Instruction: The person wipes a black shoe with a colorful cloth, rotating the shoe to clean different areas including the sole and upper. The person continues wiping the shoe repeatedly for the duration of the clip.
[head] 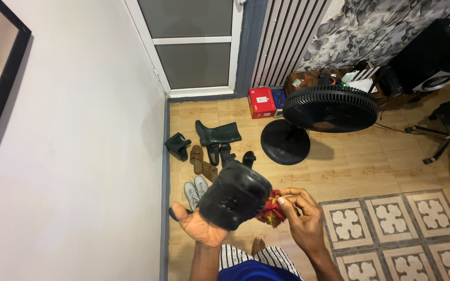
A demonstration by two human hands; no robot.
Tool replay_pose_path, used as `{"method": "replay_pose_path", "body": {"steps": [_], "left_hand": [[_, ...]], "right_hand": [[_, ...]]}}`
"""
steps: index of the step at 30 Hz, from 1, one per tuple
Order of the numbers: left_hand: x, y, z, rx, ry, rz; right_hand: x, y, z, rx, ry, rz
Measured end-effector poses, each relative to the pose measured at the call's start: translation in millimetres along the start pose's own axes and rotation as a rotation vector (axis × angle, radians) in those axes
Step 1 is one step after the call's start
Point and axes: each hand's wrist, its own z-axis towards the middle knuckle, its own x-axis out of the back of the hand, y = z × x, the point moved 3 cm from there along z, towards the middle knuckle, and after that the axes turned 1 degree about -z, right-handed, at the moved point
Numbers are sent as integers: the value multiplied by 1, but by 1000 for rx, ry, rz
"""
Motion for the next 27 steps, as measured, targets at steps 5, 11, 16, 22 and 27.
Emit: {"method": "replay_pose_path", "body": {"steps": [5, 11, 16, 22, 27], "left_hand": [[2, -9, 3, -27, 166, -51], [-5, -19, 16, -25, 262, 214], [1, -27, 18, 4, 238, 327], [17, -40, 22, 63, 206, 521], [23, -39, 21, 70, 319, 663]], "right_hand": [[4, 32, 2, -380, 32, 202], [19, 19, 7, -330, 154, 538], [13, -37, -10, 119, 293, 27], [-56, -67, -22, 515, -168, -411], [-71, -52, -11, 460, -309, -300]]}}
